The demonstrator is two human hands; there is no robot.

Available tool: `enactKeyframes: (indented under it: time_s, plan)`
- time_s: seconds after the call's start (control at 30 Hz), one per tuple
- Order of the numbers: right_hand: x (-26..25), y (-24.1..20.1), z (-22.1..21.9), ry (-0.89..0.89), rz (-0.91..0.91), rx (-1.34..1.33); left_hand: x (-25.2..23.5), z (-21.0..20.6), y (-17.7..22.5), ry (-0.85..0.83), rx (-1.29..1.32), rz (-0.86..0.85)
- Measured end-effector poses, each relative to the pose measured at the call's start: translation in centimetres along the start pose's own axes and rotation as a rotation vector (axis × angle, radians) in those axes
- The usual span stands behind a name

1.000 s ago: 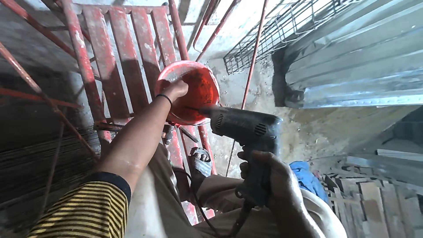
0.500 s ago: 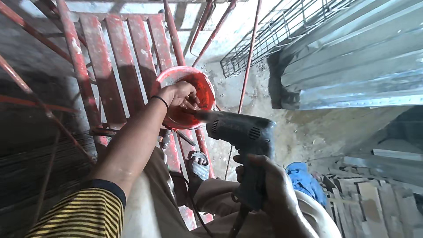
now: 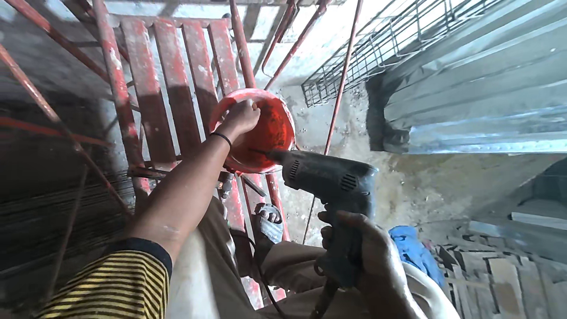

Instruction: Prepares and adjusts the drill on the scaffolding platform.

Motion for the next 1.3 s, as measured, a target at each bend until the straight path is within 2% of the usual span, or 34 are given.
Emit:
enactKeyframes:
  time_s: [0.23, 0.37, 0.43, 0.5, 0.6, 0.67, 0.7, 0.73, 0.83, 0.9, 0.97, 1.07, 1.17, 1.3]
  plan:
    - [0.3, 0.1, 0.4, -0.06, 0.069, 0.077, -0.3, 0.7, 0.9, 0.186, 0.143, -0.039]
    - [0.4, -0.9, 0.4, -0.126, 0.113, 0.129, 0.8, 2.7, 1.7, 0.293, 0.36, 0.102]
    - [1.1, -1.8, 0.4, -0.162, 0.12, 0.139, 1.8, 4.0, 1.7, 0.413, 0.47, 0.157]
    - [2.0, -3.4, 0.6, -0.213, 0.129, 0.139, 3.4, 5.4, 1.9, 0.601, 0.513, 0.154]
    - [2.7, -5.5, 1.3, -0.254, 0.149, 0.152, 7.2, 7.6, 2.0, 0.851, 0.297, 0.24]
    - [3.5, -6.4, 2.1, -0.251, 0.147, 0.183, 10.1, 7.5, 1.0, 0.909, 0.171, 0.362]
    - [4.1, -6.9, 2.2, -0.234, 0.144, 0.181, 12.0, 6.8, 0.3, 0.873, 0.155, 0.419]
    - [4.7, -7.5, 2.2, -0.218, 0.156, 0.17, 14.3, 6.1, 0.2, 0.763, 0.165, 0.465]
    - [7.4, -9.4, 2.5, -0.166, 0.187, 0.106, 23.5, 2.8, 3.1, 0.342, 0.133, 0.61]
    - [10.0, -10.5, 2.9, -0.13, 0.186, 0.081, 28.6, 2.0, 8.0, 0.133, 0.166, 0.677]
    - [13.1, -11.7, 3.3, -0.115, 0.166, 0.085, 31.6, 1.7, 13.1, 0.001, 0.415, 0.701]
    - [17.9, -13.0, 4.1, -0.129, 0.178, 0.119, 34.0, 2.1, 20.0, -0.163, 0.926, 0.747]
    - [22.4, -13.4, 5.6, -0.182, 0.287, 0.191, 35.7, 4.7, 26.1, -0.313, 1.162, 0.783]
    - [27.1, -12.9, 7.6, -0.238, 0.43, 0.364, 39.4, 5.1, 28.4, -0.301, 1.485, 0.781]
Point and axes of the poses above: each hand's wrist, its own x-axis away from the middle knuckle, its own z-axis out of the back of the hand, y = z × x, the point moved 3 cm from there along -x, towards the middle knuckle, and after that the axes turned 8 degrees about -x, right-handed, at the moved point
